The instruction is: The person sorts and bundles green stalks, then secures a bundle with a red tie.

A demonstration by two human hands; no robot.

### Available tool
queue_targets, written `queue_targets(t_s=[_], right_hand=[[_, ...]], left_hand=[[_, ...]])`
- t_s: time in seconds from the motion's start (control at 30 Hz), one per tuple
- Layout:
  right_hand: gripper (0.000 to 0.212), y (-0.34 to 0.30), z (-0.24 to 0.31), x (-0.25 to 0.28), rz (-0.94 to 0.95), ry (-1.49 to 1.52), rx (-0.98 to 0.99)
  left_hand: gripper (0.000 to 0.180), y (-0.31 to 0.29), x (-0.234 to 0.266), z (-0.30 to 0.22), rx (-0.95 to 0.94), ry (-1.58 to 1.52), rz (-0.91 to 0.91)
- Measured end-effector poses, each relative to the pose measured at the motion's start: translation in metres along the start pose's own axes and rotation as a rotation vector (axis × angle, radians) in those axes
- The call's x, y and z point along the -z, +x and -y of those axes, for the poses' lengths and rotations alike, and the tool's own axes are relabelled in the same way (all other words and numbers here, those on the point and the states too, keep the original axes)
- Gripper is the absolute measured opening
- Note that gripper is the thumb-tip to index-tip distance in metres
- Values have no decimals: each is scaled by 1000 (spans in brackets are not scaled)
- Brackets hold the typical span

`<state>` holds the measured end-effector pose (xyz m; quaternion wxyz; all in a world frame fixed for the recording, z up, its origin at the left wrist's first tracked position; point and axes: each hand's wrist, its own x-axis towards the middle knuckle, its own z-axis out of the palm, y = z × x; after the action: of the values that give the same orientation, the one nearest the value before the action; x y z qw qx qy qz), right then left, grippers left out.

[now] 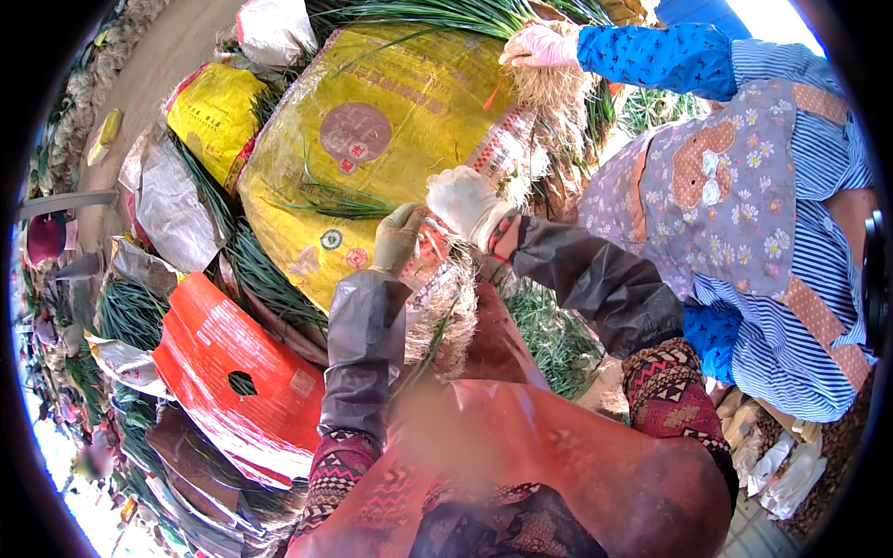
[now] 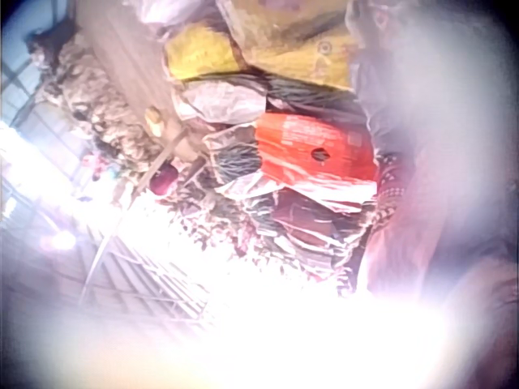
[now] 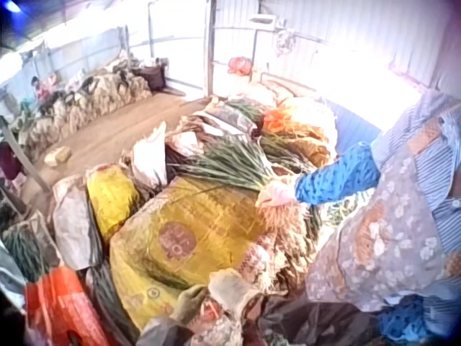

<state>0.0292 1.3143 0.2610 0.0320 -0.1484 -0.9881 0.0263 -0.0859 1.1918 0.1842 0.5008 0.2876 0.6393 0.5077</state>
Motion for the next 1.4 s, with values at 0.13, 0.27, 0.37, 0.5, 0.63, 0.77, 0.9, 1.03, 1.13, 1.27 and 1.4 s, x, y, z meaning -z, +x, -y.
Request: queue_targets(t_s=[0.13,0.27,0.37,0.5,0.63,0.77,0.9,1.03,1.13,1.27,1.4], right_hand=[[11,-14,11,-5,111,26,-268],[16,-13,14,-25,180,325,-571],[17,-20,14,-56,-119,488,-698],[12,-15,31,-71,-344,1827,-1210],[12,-13,37,-51,-251,2133,-1387],[15,-23,25,-65,-237,2363,-1223],[18,-25,11,-70,-98,2401,-1110],[27,-24,-2,-66,109,2488,-833],[28,-30,-6,-61,211,2596,-806],[32,-26,-4,-52,155,2424,-838],[39,-31,-14,-46,173,2218,-815]], left_hand=[[20,1,-7,-8,64,73,-25],[22,3,-10,3,-57,241,-140],[25,3,-15,-1,34,260,-158],[25,-4,-18,-9,222,-13,-62],[25,-6,-13,0,124,-88,-59],[25,-7,-12,-10,140,41,0],[24,-6,-3,-10,222,57,41],[24,-7,-2,-12,67,-105,29],[25,-2,-4,2,72,-102,62],[27,6,-3,21,-9,-52,45],[26,4,-9,19,-1,-179,-15]])
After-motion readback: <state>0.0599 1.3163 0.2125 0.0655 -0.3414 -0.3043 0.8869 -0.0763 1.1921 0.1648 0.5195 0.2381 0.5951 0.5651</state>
